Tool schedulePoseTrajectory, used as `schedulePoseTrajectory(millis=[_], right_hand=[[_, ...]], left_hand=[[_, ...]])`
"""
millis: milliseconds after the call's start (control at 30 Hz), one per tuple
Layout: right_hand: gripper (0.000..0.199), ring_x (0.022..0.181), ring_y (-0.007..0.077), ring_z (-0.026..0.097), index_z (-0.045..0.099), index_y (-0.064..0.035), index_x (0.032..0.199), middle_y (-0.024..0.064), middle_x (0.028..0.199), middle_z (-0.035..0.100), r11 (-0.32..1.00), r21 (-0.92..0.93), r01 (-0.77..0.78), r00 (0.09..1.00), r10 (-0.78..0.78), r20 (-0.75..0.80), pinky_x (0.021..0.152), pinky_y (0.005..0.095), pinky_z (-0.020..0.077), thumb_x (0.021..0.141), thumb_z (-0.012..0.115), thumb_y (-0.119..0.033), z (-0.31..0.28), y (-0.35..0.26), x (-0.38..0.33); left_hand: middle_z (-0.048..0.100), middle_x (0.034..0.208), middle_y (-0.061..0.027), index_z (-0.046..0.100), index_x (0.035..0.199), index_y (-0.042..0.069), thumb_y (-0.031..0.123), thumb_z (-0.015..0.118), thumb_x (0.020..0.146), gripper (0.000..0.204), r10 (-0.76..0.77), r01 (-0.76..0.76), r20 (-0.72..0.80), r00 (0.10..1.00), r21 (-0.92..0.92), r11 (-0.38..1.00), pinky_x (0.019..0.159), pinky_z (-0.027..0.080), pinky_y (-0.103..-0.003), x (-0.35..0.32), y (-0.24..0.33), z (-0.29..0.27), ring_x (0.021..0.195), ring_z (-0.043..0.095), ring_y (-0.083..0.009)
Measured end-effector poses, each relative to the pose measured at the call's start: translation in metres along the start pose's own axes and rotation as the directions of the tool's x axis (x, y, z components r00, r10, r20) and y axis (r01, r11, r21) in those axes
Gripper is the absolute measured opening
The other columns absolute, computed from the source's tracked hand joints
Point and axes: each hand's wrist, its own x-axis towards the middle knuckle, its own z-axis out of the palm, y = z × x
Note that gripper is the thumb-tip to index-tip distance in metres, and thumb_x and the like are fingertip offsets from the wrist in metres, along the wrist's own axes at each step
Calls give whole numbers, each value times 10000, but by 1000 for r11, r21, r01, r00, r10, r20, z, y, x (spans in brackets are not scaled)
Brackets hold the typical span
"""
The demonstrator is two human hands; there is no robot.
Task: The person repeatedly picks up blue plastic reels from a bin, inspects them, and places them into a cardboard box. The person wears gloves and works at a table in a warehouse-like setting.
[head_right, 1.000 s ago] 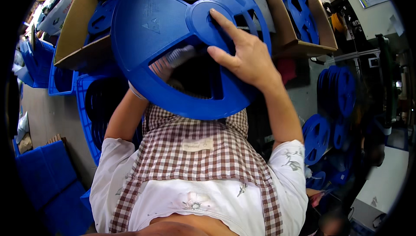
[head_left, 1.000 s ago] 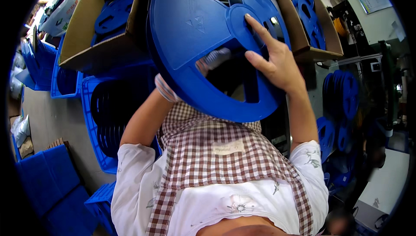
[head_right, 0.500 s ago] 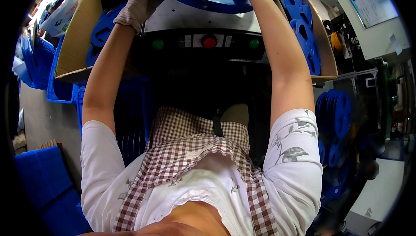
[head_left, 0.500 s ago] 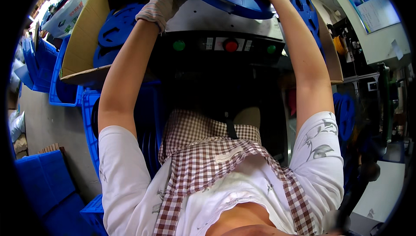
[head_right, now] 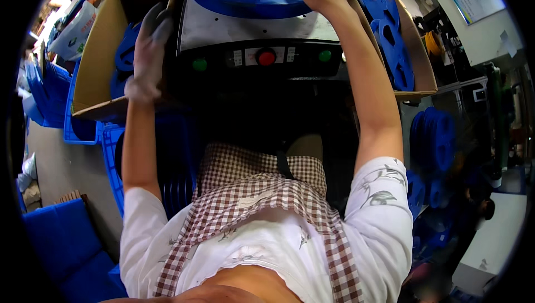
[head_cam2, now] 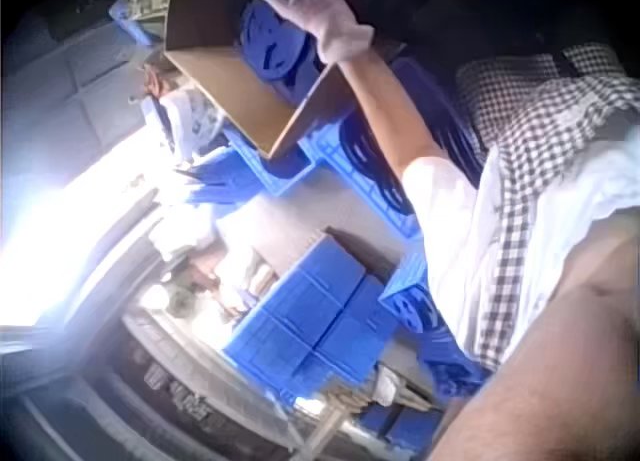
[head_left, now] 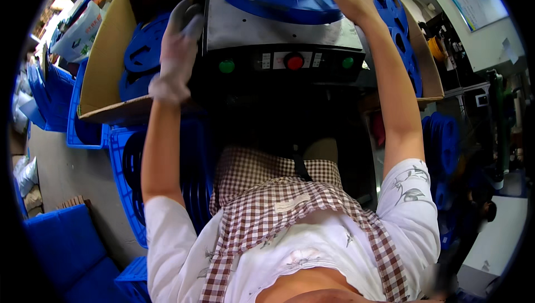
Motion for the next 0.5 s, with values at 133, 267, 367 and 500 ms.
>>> schedulePoseTrajectory(millis=[133,267,367,500], right_hand=[[666,1101,271,576,482,-114,1371,149,1222,567,814,442,-376,905,426,-16,922,365,473,804,748,-342,-46,-3,-132],[804,1124,309,567,374,-132,1435,170,1241,550,682,419,-599,793,576,196,953,404,467,766,784,-306,-10,12,-201],[784,1143,312,557,414,-129,1410,183,1270,535,774,276,-570,813,580,52,950,387,466,739,797,-262,7,8,-194],[822,1166,359,498,320,-118,1448,202,1232,516,719,282,-635,767,629,125,987,421,420,782,741,-352,18,16,-205]], left_hand=[[518,1326,-201,347,1416,39,90,666,876,629,67,-42,-64,996,334,942,1041,414,-358,-66,-34,0,1232,510,-285],[488,1340,-240,349,1410,11,152,751,801,743,171,-127,6,985,693,709,1076,364,-406,-72,-68,17,1266,449,-387],[529,1308,-204,426,1350,8,81,717,819,609,83,-51,-14,996,689,723,1041,386,-382,-55,-86,6,1206,501,-311],[541,1303,-214,464,1313,-29,267,695,863,586,97,-82,34,995,834,545,1015,403,-361,-46,-114,-3,1220,496,-331]])
